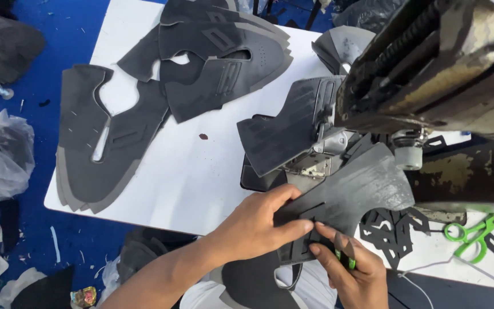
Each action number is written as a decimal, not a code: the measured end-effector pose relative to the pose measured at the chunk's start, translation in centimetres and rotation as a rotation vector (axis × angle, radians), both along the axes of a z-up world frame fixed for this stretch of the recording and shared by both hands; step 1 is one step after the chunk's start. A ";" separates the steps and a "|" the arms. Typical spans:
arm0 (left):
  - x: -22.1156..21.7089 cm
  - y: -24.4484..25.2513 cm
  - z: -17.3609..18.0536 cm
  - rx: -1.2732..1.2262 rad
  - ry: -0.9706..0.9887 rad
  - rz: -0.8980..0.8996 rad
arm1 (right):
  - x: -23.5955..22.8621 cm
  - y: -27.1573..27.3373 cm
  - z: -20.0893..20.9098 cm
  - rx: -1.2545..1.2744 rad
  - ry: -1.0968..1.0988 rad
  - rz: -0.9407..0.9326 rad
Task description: The person uses a sewing machine to stitch black shoe parts. They guide each piece under the needle, sew along the edges, and trim excess material with scissors. Finished pieces are stacked on the table.
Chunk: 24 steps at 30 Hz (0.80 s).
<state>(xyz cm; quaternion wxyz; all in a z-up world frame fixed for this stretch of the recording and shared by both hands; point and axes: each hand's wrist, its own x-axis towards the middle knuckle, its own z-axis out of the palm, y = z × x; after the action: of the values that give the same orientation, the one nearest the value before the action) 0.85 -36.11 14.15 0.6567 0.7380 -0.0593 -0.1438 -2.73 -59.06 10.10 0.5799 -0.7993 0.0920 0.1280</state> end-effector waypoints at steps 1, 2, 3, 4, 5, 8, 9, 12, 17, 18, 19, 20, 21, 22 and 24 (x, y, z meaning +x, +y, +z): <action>0.5 -0.1 0.3 0.089 0.003 0.017 | 0.2 0.0 -0.1 0.012 -0.033 0.028; 1.1 -0.2 0.5 0.178 0.007 0.033 | 0.5 0.0 -0.3 0.025 -0.065 0.057; 1.7 -0.3 0.1 0.175 0.003 0.035 | 0.9 0.3 -0.2 0.021 -0.069 0.059; 2.3 -0.3 -0.4 0.119 -0.015 0.050 | 1.4 0.7 0.0 0.027 -0.060 0.033; 3.0 -0.3 -0.8 0.064 -0.031 0.062 | 1.8 1.0 0.1 0.033 -0.048 0.006; 5.1 0.7 -1.2 0.086 -0.020 0.051 | 3.6 3.0 1.5 0.070 0.054 -0.066; 5.9 1.0 -1.2 0.082 -0.019 0.052 | 4.1 3.3 1.4 0.066 0.055 -0.065; 7.8 1.9 -1.0 0.145 -0.018 0.004 | 5.1 4.4 1.3 0.127 0.040 -0.065; 9.4 2.5 -2.1 0.122 -0.099 -0.036 | 5.7 5.0 0.7 0.170 -0.030 -0.087; 9.6 2.5 -2.1 0.122 -0.098 -0.037 | 5.9 5.0 0.4 0.170 -0.029 -0.088; 9.8 2.5 -2.1 0.111 -0.069 -0.031 | 6.1 4.9 0.2 0.180 -0.020 -0.104; 9.9 2.4 -2.1 0.101 -0.040 -0.024 | 6.3 4.9 0.0 0.190 -0.010 -0.119; 10.1 2.4 -2.3 0.099 -0.041 -0.026 | 6.7 5.1 0.5 0.188 -0.011 -0.121; 10.3 2.3 -2.5 0.113 -0.055 -0.008 | 7.0 5.4 1.0 0.158 0.020 -0.151; 10.8 2.1 -2.8 0.125 -0.070 0.011 | 7.7 5.5 1.7 0.125 0.051 -0.179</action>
<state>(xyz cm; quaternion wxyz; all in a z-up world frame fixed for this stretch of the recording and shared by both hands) 11.64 -34.01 11.34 0.6075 0.7825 -0.0692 -0.1177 4.95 -53.53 11.84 0.6353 -0.7466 0.1695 0.1013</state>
